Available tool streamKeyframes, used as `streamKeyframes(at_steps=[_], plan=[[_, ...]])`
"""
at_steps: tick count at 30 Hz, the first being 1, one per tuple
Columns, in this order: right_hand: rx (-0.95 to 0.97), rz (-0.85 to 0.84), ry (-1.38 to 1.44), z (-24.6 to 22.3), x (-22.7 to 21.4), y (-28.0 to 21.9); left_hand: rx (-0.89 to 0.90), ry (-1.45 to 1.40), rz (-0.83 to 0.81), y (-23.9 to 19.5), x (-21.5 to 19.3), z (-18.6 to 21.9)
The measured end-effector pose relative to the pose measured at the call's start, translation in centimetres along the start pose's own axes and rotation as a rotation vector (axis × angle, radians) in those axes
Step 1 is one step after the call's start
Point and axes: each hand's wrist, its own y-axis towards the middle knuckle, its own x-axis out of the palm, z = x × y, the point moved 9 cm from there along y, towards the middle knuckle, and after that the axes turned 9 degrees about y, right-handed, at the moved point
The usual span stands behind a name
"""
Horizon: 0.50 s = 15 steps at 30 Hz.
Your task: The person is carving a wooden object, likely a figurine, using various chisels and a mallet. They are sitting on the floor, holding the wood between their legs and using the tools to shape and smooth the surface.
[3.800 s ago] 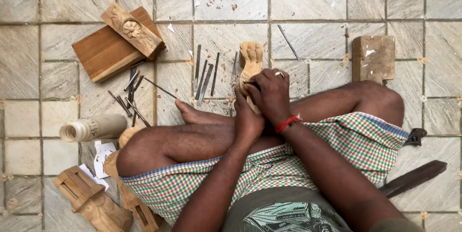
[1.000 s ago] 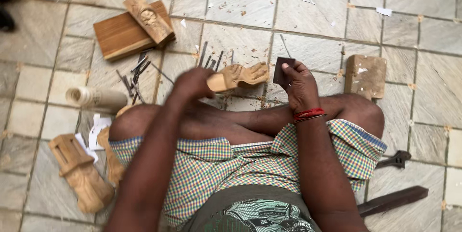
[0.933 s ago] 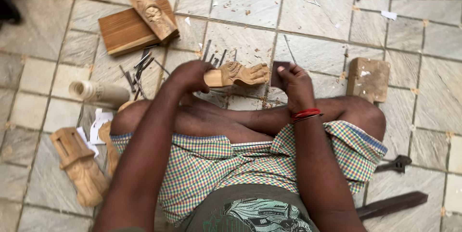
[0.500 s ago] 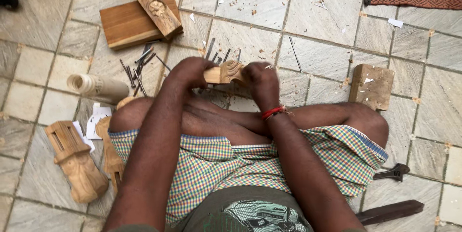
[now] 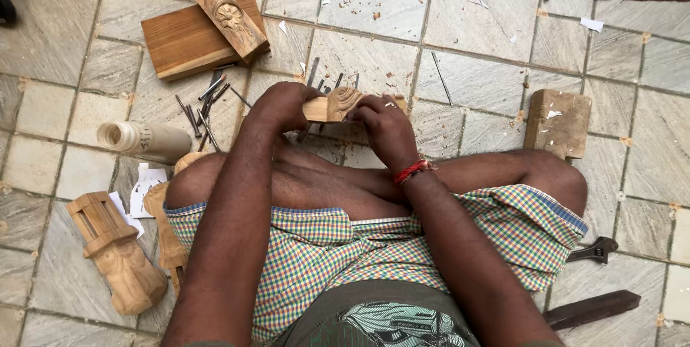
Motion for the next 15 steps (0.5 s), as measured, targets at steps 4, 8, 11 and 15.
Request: streamKeyframes(at_steps=[4, 8, 11, 15], plan=[[0.142, 0.001, 0.021, 1.6, 0.8, -0.1, 0.004, 0.001, 0.030, 0.1, -0.1, -0.1], [0.897, 0.200, 0.722, 11.1, 0.6, -3.6, 0.177, 0.254, 0.163, 0.0, -2.1, 1.2], [0.494, 0.514, 0.541, 13.5, -6.4, -3.2, 0.296, 0.559, 0.368, -0.1, -5.1, 2.9], [0.525, 0.587, 0.853, 17.2, -7.5, -5.6, 0.450, 0.781, 0.600, 0.9, -9.0, 6.4]])
